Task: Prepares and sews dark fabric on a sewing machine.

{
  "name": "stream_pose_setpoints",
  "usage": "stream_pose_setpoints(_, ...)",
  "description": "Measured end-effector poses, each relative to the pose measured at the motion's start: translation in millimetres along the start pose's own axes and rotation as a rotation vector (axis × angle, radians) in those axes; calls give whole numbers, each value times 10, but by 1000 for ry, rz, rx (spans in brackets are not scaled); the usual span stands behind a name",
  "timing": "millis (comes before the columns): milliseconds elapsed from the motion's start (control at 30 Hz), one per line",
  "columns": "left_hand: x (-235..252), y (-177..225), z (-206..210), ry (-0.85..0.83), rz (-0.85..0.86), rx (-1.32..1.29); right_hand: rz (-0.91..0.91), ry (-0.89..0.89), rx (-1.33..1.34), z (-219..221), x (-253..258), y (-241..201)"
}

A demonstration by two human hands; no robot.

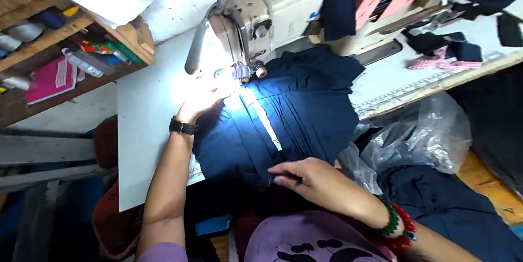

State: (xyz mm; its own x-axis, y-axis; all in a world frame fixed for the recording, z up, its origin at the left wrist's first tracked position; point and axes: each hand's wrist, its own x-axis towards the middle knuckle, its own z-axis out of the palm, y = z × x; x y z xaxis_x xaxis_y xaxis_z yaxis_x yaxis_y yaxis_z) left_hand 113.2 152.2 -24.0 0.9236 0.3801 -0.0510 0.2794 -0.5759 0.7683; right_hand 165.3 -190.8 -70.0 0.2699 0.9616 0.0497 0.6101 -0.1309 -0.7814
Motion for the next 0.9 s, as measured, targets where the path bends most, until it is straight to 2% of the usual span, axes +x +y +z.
stream_pose_setpoints(133,-89,22,-17,-18,57,-75,-26,342,-59,-255,679,-46)
stream_pose_setpoints(233,-325,99,-25,-4,31,-108,-13,378,86,-244,1283,-50)
stream_pose_setpoints(333,-383,204,-53,17,89,-109,-30,410,217,-117,1577,-44)
stream_pose_setpoints(500,-590,256,-37,103,58,-148,-37,429,272,-33,1595,-68)
stream_pose_setpoints(733,-345,94,-1,134,-16,-387,-24,347,393,-39,1394,-39)
stream_pose_setpoints(900,-312,-126,39,144,29,-319,-10,326,255,67,1285,-19)
